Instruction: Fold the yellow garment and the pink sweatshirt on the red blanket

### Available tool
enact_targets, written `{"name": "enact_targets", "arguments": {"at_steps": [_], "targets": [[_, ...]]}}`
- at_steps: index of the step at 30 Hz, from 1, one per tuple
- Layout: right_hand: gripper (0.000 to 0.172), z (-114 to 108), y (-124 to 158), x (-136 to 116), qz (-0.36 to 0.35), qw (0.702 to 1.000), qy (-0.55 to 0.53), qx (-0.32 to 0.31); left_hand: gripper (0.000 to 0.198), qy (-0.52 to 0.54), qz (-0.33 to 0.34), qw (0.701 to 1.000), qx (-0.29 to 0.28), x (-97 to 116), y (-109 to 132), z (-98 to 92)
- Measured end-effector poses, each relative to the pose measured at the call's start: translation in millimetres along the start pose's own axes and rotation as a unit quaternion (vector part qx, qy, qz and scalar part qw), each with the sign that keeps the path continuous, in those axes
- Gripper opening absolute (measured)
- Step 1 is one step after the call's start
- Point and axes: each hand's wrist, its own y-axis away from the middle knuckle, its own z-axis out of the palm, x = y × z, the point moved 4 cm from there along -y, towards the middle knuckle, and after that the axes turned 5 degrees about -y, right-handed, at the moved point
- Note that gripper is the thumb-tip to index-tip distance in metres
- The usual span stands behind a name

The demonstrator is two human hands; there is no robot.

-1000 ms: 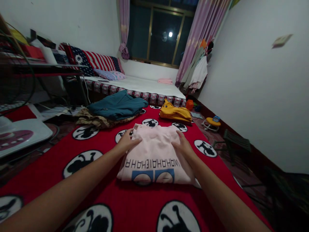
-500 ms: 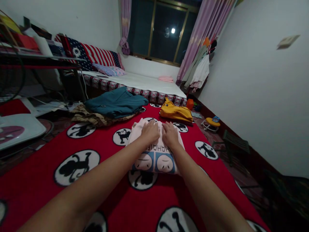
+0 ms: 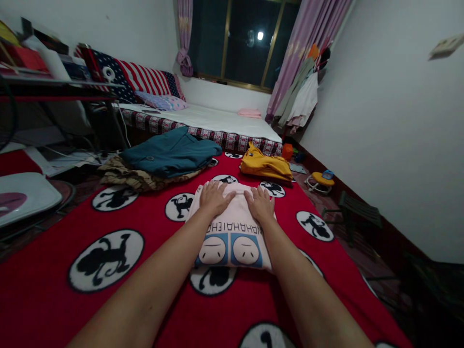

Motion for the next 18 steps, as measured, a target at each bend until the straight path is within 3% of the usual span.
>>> {"name": "enact_targets", "arguments": {"at_steps": [5,10,15,18], "targets": [[0.067,-1,8,12,0.025,0.999,-0.026,0.003,0.065,-0.007,-0.005,1.000,-0.009,-11,7,0.2],[0.065,-1,21,23,0.030,0.999,-0.015,-0.014,0.065,-0.032,0.043,0.999,-0.009,-20,23,-0.4],[0.064,-3,42,29,0.023,1.000,0.009,-0.014,0.063,-0.060,0.105,0.993,0.009,-27,52,-7.3],[0.062,-7,61,31,0.000,0.999,0.035,-0.012,0.062,-0.052,0.128,0.990,-0.019,-32,74,-11.5]]}}
